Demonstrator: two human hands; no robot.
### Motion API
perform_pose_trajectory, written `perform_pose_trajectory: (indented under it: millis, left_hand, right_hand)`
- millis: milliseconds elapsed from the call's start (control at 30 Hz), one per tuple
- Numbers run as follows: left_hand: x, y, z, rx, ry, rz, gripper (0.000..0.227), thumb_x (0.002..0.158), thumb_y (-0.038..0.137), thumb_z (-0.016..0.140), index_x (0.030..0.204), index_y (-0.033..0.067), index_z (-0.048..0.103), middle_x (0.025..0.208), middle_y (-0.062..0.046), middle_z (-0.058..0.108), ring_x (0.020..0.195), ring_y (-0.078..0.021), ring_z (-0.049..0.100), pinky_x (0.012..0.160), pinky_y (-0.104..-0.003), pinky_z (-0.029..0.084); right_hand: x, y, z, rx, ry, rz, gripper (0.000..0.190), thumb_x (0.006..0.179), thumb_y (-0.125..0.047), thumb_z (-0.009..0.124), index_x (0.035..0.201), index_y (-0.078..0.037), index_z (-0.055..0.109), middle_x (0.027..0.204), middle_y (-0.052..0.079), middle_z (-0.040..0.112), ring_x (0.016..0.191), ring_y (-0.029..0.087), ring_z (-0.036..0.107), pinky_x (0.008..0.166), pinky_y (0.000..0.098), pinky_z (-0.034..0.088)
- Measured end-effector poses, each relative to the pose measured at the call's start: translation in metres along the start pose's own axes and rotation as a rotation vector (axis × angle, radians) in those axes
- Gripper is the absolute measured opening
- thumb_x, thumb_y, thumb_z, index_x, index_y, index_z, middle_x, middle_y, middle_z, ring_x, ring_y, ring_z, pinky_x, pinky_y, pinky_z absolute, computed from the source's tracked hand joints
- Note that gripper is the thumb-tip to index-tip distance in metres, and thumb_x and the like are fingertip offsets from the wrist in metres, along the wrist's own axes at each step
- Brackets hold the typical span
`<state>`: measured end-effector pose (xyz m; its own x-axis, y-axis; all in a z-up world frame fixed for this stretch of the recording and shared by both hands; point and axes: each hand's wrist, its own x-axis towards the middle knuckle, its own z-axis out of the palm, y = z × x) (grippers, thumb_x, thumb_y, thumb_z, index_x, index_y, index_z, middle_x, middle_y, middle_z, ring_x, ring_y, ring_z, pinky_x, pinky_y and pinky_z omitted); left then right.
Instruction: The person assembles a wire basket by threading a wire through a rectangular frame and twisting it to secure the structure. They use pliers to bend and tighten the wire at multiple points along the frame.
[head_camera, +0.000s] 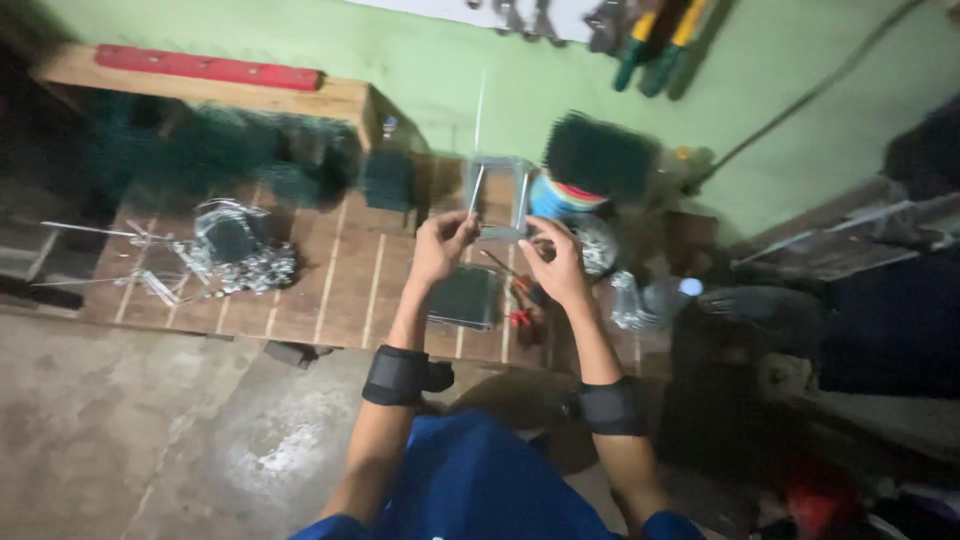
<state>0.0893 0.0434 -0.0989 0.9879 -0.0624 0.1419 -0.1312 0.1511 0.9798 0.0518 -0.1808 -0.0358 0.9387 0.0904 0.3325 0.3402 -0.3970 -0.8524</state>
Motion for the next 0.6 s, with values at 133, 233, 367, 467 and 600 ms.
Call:
perform_pose_trajectory:
  millis: [133, 233, 367, 467, 600]
  left_hand:
    - [0.005, 0.031, -0.078, 0.056, 0.088, -0.011, 0.029, 0.103, 0.016, 0.067, 0.119, -0.0066, 0.071, 0.095, -0.006, 0.074, 0.087, -0.0097, 0.068, 0.080, -0.025, 0.057]
    - [0.013, 0.026, -0.132, 0.003, 0.122, -0.041, 0.030, 0.101, 0.016, 0.066, 0.121, -0.0060, 0.070, 0.099, -0.008, 0.076, 0.089, -0.0119, 0.071, 0.080, -0.026, 0.059]
    - [0.016, 0.040, -0.180, -0.008, 0.168, -0.057, 0.030, 0.101, 0.015, 0.065, 0.123, -0.0055, 0.068, 0.106, -0.010, 0.076, 0.096, -0.0135, 0.073, 0.086, -0.028, 0.061]
    - [0.016, 0.049, -0.203, 0.017, 0.214, -0.079, 0.030, 0.100, 0.013, 0.065, 0.123, -0.0062, 0.069, 0.106, -0.011, 0.076, 0.096, -0.0147, 0.073, 0.086, -0.029, 0.062]
    - [0.021, 0.060, -0.225, -0.023, 0.257, -0.080, 0.029, 0.101, 0.012, 0.064, 0.123, -0.0067, 0.068, 0.102, -0.011, 0.074, 0.093, -0.0139, 0.072, 0.083, -0.029, 0.064]
  right_hand:
    - [0.026, -0.003, 0.063, -0.093, -0.079, -0.009, 0.044, 0.091, -0.014, 0.075, 0.133, -0.006, 0.065, 0.124, 0.012, 0.069, 0.096, 0.023, 0.071, 0.080, 0.0369, 0.059]
    - [0.047, 0.026, 0.112, -0.156, -0.081, -0.090, 0.052, 0.087, -0.017, 0.080, 0.135, -0.004, 0.064, 0.128, 0.015, 0.068, 0.098, 0.025, 0.070, 0.086, 0.0394, 0.056]
    - [0.084, 0.070, 0.175, -0.158, -0.145, -0.056, 0.053, 0.087, -0.021, 0.082, 0.135, -0.009, 0.065, 0.127, 0.012, 0.071, 0.105, 0.026, 0.072, 0.092, 0.0381, 0.058]
    - [0.107, 0.087, 0.208, -0.160, -0.182, 0.011, 0.056, 0.088, -0.021, 0.081, 0.140, -0.011, 0.063, 0.135, 0.014, 0.068, 0.118, 0.029, 0.067, 0.100, 0.0399, 0.054]
    - [0.146, 0.097, 0.233, -0.282, -0.233, -0.018, 0.080, 0.078, -0.024, 0.091, 0.146, -0.007, 0.050, 0.145, 0.020, 0.056, 0.135, 0.037, 0.052, 0.110, 0.0470, 0.043]
